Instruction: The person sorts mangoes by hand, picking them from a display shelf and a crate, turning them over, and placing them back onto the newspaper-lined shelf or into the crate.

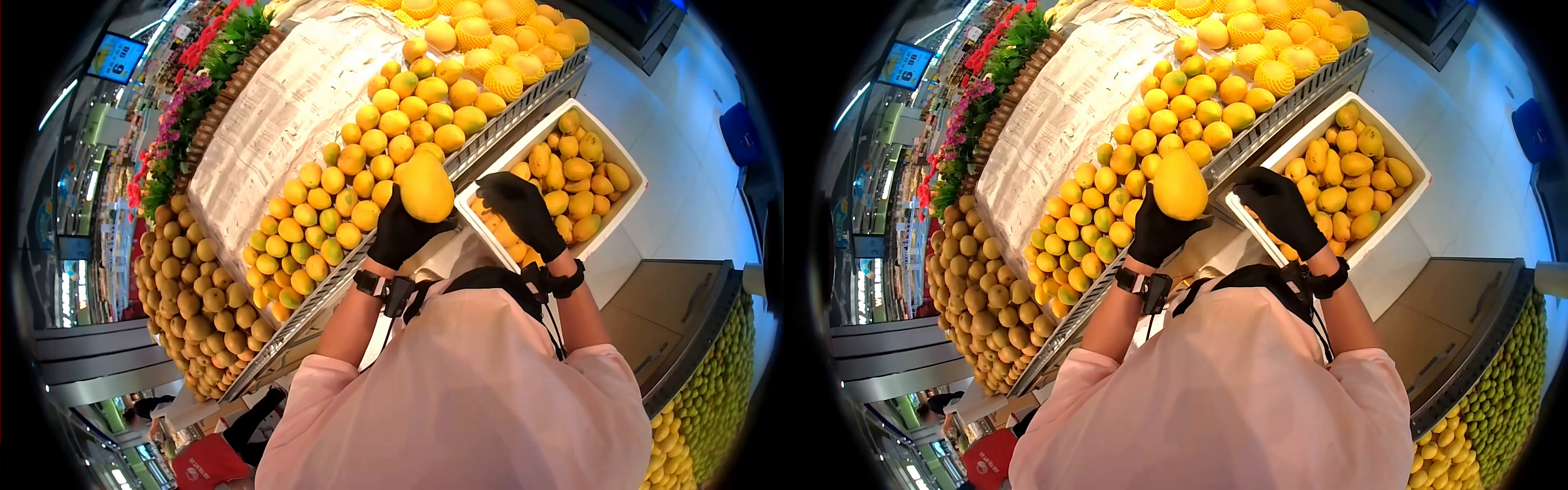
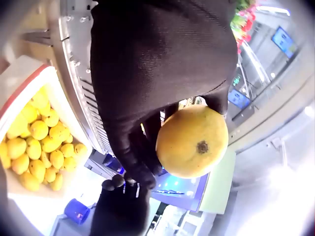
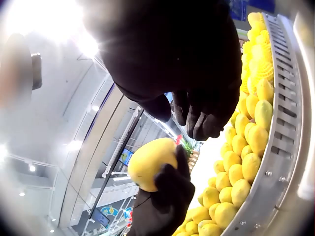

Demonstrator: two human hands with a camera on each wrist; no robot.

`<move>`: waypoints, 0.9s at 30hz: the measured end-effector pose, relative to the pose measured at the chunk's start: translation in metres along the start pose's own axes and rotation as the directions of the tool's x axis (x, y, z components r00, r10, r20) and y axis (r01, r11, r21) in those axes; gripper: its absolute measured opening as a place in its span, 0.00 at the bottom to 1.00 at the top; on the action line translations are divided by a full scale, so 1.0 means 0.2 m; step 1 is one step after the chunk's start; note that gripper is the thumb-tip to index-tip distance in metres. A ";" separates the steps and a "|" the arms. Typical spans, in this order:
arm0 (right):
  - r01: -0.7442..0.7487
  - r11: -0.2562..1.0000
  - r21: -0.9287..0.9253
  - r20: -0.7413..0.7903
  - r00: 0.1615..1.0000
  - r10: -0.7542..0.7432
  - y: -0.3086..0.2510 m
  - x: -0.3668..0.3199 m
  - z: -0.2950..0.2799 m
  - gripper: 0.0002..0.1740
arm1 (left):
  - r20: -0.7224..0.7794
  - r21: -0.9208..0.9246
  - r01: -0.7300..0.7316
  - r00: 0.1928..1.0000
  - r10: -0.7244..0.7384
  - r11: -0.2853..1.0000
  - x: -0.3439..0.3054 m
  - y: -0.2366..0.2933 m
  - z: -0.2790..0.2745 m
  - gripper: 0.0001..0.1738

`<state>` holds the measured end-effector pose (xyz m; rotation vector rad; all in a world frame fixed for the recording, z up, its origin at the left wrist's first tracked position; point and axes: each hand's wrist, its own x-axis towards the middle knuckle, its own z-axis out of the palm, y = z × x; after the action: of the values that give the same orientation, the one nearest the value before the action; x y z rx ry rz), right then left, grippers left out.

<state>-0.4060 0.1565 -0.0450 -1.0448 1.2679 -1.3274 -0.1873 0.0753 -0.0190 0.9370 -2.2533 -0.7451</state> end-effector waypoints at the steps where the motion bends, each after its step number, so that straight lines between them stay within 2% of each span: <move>1: -0.011 0.999 0.045 0.020 1.000 0.011 0.00 0.01 0.02 0.17 | 0.105 -0.449 0.179 0.983 -0.147 0.875 0.01 -0.04 0.02 0.51; 2: 0.010 0.998 0.064 -0.010 1.000 -0.010 0.02 0.02 0.07 0.18 | 0.264 -0.772 0.344 0.938 -0.224 0.534 0.01 -0.12 0.07 0.49; 3: -0.016 0.997 0.071 0.008 1.000 0.016 0.02 0.04 0.11 0.22 | 0.399 -0.883 0.442 0.884 -0.244 0.158 0.02 -0.11 0.08 0.45; 4: -0.040 0.998 0.042 0.021 0.999 0.039 0.00 0.03 0.13 0.25 | 0.525 -0.848 0.472 0.811 -0.258 -0.243 0.03 -0.10 0.08 0.41; 5: -0.068 0.998 0.012 0.035 0.997 0.067 -0.02 0.02 0.15 0.29 | 0.482 -0.865 0.500 0.803 -0.351 -0.042 0.03 -0.08 0.09 0.40; 7: -0.077 0.997 -0.027 0.011 0.997 0.078 0.02 0.03 0.19 0.32 | 0.339 -0.764 0.543 0.798 -0.499 0.349 0.03 -0.06 0.13 0.39; 8: -0.081 0.995 -0.050 0.003 0.997 0.081 0.05 0.04 0.20 0.34 | 0.306 -0.725 0.536 0.813 -0.496 0.431 0.03 -0.06 0.15 0.39; 11: 0.014 0.994 -0.107 -0.107 0.994 -0.025 0.17 0.09 0.19 0.37 | 0.241 -0.603 0.536 0.828 -0.506 0.591 0.04 -0.01 0.15 0.32; 12: 0.018 0.982 -0.187 -0.058 0.998 -0.029 0.16 0.12 0.15 0.38 | 0.240 -0.601 0.502 0.856 -0.458 0.622 0.04 -0.01 0.14 0.30; 13: -0.189 0.948 0.257 0.021 0.982 0.190 0.11 0.10 0.12 0.38 | 0.251 -0.621 0.496 0.860 -0.445 0.607 0.04 -0.01 0.12 0.29; 15: -0.201 0.847 0.493 0.118 0.979 0.165 0.16 0.10 0.06 0.37 | 0.270 -0.664 0.483 0.866 -0.420 0.570 0.02 -0.02 0.08 0.28; 18: -0.204 0.737 0.644 0.189 0.976 0.106 0.22 0.08 0.04 0.37 | 0.237 -0.742 0.455 0.865 -0.442 0.492 -0.03 -0.09 0.06 0.26; 21: -0.244 0.653 0.717 0.233 0.967 0.106 0.22 0.07 0.05 0.38 | 0.268 -0.730 0.503 0.834 -0.483 0.463 -0.10 -0.22 0.05 0.20; 24: -0.260 0.696 0.669 0.276 0.957 0.092 0.19 0.08 0.07 0.38 | 0.279 -0.720 0.518 0.825 -0.491 0.461 -0.17 -0.24 0.04 0.15; 27: -0.315 0.780 0.542 0.325 0.934 0.151 0.20 0.09 0.10 0.39 | 0.297 -0.667 0.548 0.817 -0.494 0.505 -0.21 -0.22 0.00 0.13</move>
<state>-0.3863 0.1365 -0.0839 -0.5685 0.6780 -1.2180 -0.1433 0.0807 -0.0616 1.1633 -1.4118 -1.8150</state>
